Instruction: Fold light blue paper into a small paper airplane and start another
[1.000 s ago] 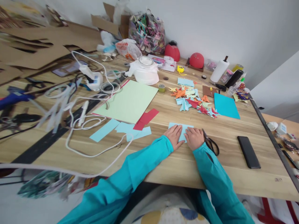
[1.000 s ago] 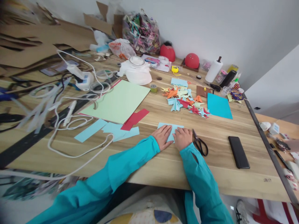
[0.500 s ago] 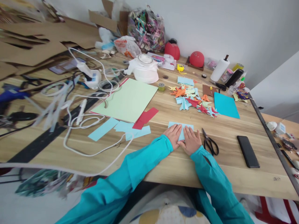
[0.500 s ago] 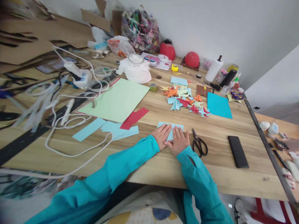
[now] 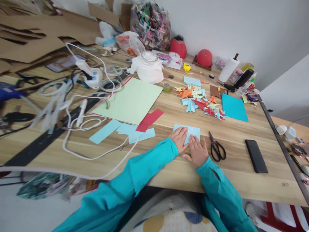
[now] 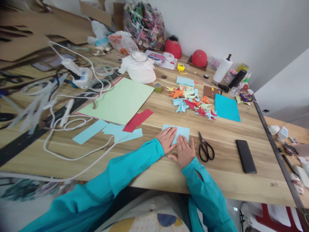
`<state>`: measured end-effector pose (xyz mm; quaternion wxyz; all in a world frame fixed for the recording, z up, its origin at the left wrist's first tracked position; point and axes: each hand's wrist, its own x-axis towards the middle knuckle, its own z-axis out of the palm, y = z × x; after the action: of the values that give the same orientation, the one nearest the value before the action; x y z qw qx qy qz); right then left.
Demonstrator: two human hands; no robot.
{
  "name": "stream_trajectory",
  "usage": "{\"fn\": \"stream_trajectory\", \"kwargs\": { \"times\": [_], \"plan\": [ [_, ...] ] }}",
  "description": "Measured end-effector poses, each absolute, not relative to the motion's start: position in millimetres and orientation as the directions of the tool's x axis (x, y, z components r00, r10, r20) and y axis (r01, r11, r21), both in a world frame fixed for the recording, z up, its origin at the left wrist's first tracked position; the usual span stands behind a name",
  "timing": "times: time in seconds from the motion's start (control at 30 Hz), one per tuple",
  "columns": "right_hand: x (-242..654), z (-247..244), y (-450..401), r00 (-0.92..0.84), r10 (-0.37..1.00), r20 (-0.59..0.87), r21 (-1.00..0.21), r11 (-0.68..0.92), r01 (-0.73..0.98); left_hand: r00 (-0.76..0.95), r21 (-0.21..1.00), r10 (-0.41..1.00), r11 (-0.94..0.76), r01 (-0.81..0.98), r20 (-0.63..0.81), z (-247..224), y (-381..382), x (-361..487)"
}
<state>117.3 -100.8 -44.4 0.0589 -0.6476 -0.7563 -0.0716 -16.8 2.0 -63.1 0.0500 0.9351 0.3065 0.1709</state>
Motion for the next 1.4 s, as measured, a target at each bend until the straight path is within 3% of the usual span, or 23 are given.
{"fn": "stream_trajectory", "kwargs": {
  "times": [0.23, 0.7, 1.4],
  "plan": [
    [131.5, -41.5, -119.9, -0.157, 0.984, 0.083, 0.066, 0.152, 0.986, 0.75, 0.227, 0.592, -0.806, 0.547, 0.293, -58.5, 1.3, -17.9],
    [126.8, -36.0, -100.8, 0.015, 0.997, 0.082, 0.06, -0.02, 0.998, 0.779, 0.191, 0.553, -0.833, 0.519, 0.295, -63.1, 26.5, -2.0],
    [124.7, -41.6, -83.4, -0.105, 0.987, 0.121, 0.055, 0.099, 0.994, 0.79, 0.155, 0.57, -0.822, 0.548, 0.225, -52.1, 31.0, -31.2]
  ]
}}
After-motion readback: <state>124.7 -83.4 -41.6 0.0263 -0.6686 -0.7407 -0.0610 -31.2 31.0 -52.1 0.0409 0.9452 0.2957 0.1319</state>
